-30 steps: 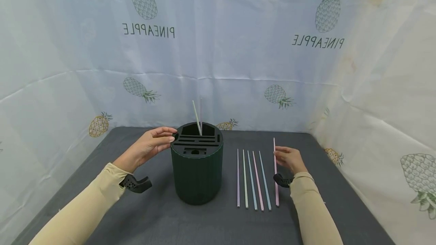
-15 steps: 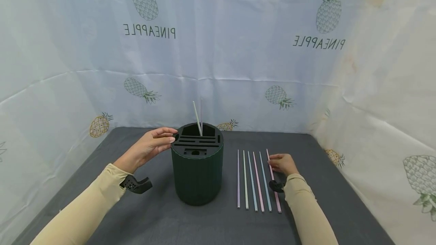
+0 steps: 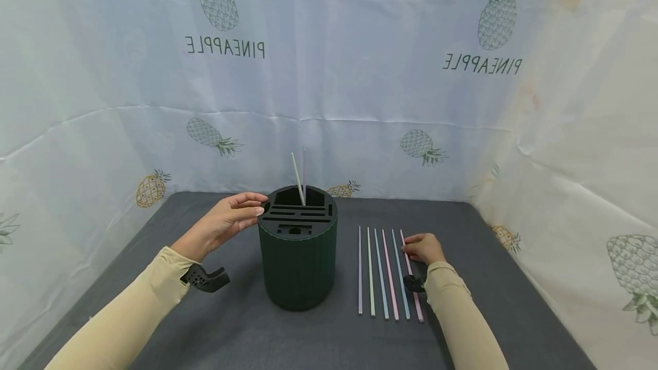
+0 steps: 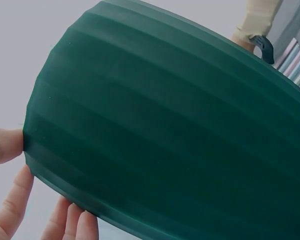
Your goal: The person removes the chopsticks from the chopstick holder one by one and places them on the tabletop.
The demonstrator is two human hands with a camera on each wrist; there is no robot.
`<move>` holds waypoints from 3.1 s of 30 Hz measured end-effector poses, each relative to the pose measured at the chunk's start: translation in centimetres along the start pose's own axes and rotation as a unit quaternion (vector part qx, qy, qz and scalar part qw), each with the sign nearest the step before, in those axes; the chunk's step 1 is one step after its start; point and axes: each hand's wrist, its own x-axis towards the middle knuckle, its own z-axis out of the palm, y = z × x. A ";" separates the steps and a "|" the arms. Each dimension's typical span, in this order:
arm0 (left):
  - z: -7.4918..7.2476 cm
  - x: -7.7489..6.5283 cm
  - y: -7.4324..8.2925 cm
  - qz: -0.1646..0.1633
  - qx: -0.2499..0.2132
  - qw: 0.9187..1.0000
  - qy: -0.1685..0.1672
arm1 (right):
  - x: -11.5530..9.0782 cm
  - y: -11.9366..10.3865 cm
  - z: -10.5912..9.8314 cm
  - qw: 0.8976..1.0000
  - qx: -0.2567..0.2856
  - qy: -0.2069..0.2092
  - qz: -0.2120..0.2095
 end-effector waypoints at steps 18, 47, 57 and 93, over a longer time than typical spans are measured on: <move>0.0 -0.1 0.0 0.002 0.004 1.000 0.000 | -0.7 -1.3 -1.1 0.999 0.047 -0.012 0.000; 0.1 0.0 -0.3 0.008 0.009 1.000 -0.001 | -4.2 -26.2 5.5 0.923 0.236 -0.093 -0.290; -0.1 0.0 -0.4 0.013 0.003 1.000 -0.004 | -2.7 -26.7 7.8 0.952 0.158 -0.131 -0.225; 0.0 -0.2 -0.3 0.013 0.004 1.000 -0.004 | -6.9 -29.4 -3.4 0.802 0.490 0.014 -0.342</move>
